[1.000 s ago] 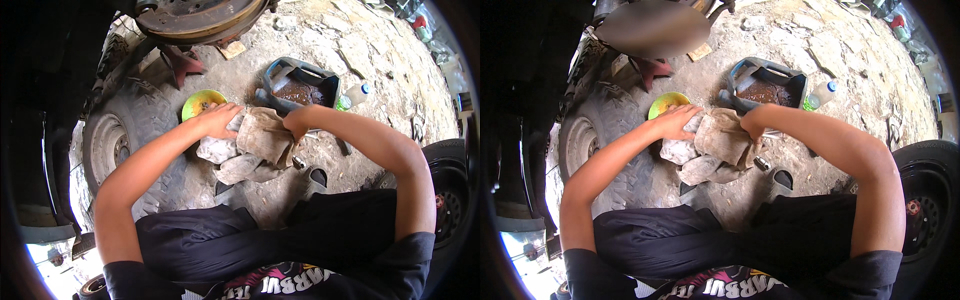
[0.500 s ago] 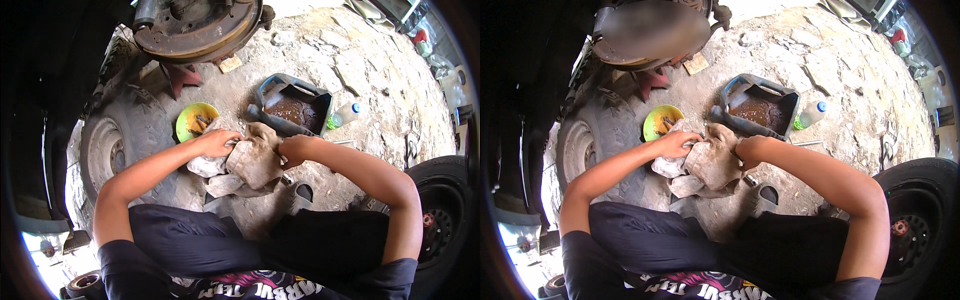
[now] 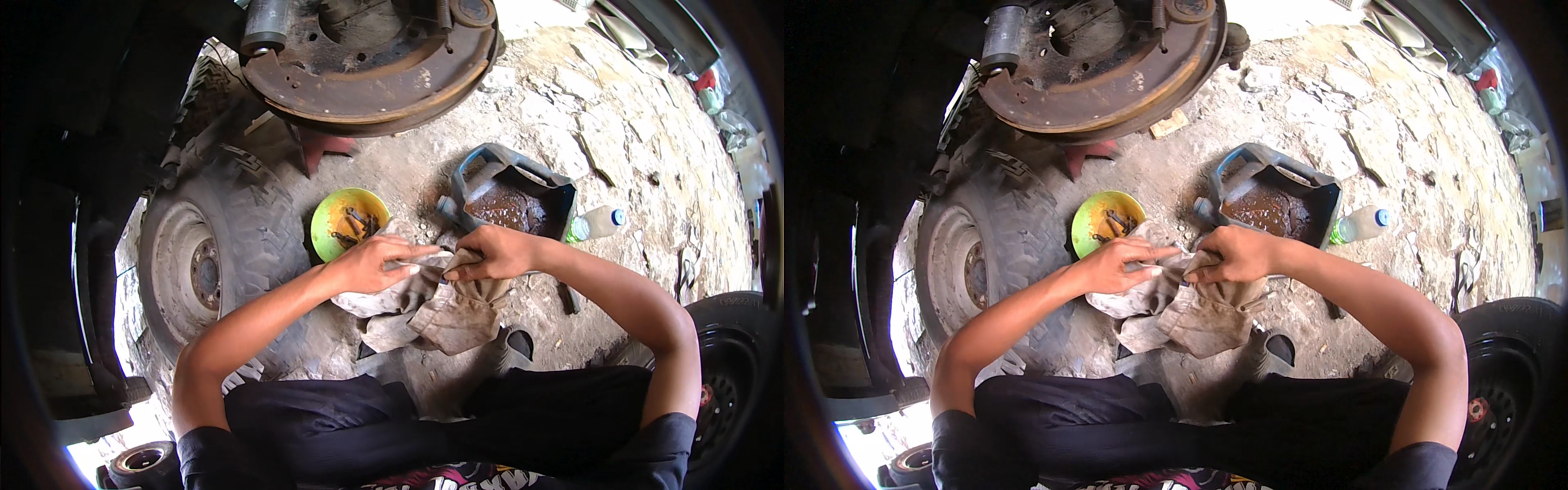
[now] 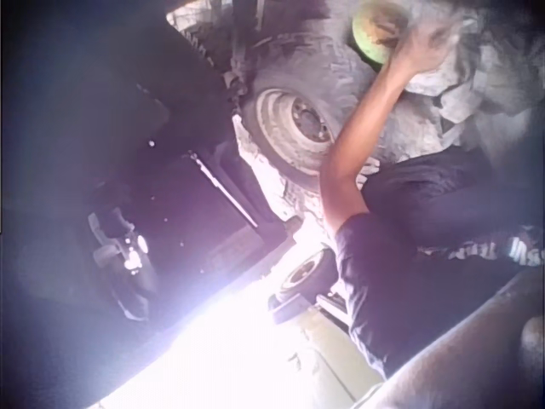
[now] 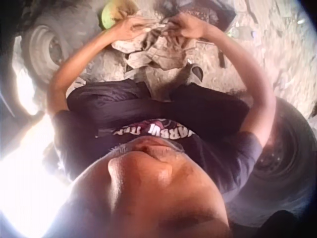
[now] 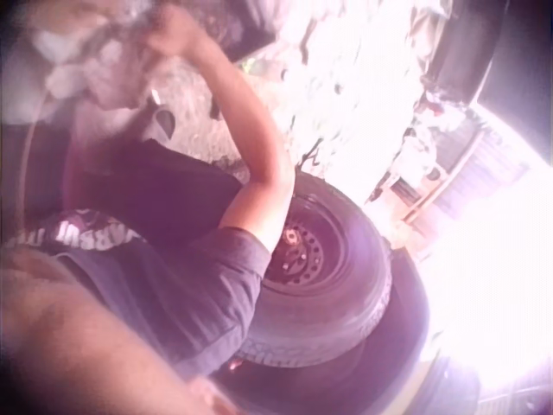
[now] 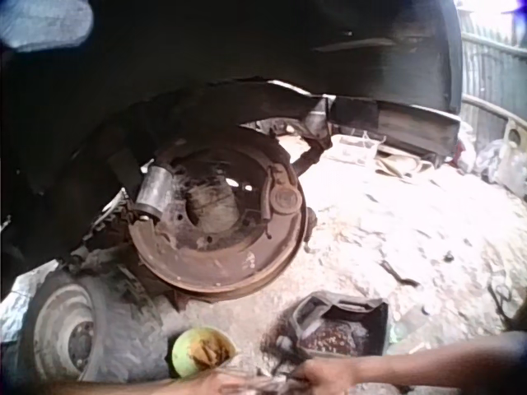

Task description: The person is working on a vehicle's drum brake assembly. They use a tool to manipulate and remove springs, wipe the internal components with a cloth, and handle the brake shoe assembly by hand to remove it from the hub.

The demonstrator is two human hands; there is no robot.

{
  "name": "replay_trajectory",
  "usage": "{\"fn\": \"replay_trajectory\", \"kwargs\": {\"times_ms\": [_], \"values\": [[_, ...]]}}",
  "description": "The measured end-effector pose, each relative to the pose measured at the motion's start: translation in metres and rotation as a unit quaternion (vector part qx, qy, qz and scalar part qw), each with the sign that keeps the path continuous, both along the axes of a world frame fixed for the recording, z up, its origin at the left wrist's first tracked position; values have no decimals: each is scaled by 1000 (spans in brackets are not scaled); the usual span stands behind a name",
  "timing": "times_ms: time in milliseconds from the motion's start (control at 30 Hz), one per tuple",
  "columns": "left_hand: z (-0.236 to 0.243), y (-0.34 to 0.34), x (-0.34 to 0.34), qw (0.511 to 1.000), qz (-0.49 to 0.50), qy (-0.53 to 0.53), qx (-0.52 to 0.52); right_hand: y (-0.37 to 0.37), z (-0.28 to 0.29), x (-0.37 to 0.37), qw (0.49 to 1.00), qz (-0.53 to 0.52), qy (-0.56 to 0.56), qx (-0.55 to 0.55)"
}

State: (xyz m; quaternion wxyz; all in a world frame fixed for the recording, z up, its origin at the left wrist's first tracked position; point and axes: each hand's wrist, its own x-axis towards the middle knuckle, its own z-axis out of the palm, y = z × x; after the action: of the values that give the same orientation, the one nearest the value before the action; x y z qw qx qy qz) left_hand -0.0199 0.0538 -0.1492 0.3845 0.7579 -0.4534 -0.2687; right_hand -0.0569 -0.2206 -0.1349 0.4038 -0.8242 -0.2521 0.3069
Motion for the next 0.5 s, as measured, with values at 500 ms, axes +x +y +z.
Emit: {"fn": "replay_trajectory", "kwargs": {"times_ms": [500], "values": [[43, 29, 7, 944, 227, 180, -158, 63, 41, 16, 754, -319, 346, 458]]}}
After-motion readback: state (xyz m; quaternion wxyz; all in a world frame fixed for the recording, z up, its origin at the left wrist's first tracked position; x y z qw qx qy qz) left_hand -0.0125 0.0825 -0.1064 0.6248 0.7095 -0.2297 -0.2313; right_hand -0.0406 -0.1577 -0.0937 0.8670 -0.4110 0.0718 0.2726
